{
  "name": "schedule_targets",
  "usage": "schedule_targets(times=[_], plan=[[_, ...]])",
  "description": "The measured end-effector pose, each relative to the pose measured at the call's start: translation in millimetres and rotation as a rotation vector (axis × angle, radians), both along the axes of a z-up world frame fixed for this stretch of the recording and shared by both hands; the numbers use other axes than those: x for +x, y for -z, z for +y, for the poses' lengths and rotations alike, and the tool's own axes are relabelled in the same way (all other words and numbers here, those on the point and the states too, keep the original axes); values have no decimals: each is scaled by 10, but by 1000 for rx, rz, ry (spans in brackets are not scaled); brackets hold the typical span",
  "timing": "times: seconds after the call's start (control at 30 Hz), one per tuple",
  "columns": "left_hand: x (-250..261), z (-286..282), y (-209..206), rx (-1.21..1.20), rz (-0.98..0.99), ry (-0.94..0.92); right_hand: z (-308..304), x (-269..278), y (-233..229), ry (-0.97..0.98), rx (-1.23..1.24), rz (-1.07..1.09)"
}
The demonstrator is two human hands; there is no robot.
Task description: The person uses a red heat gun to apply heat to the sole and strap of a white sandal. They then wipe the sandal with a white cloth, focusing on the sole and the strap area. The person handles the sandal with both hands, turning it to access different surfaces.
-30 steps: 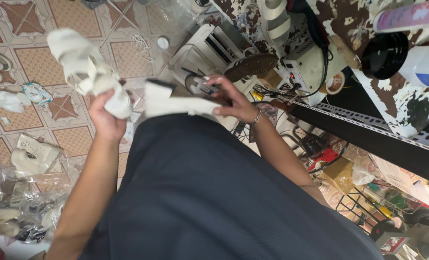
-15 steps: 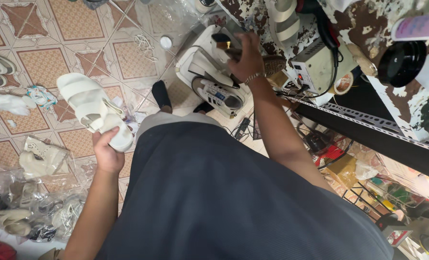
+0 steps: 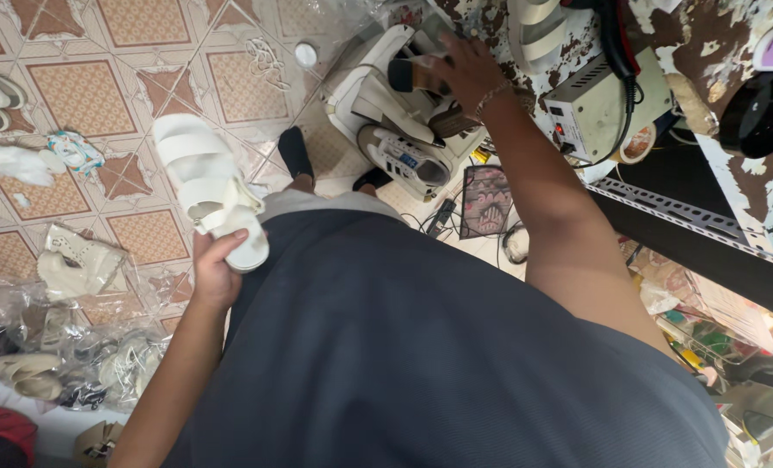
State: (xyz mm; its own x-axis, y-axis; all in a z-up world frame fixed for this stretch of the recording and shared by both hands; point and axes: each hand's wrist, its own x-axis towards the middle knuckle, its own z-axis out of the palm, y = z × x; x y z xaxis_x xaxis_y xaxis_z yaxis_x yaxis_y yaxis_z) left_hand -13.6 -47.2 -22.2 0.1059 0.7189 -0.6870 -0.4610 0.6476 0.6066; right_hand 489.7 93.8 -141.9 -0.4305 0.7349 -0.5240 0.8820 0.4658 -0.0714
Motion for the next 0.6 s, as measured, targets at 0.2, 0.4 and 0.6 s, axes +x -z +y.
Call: schedule_targets(times=[0.2,0.4,0.6], plan=[[176,80,-125,42,-29,140,-416,79,50,216,191,260],[379,383,-583,311,-60,446,-726,-378,-629,434,371,567],[651,506,-980,374,-224,547,-986,-1459,-2215,275,724,1105]])
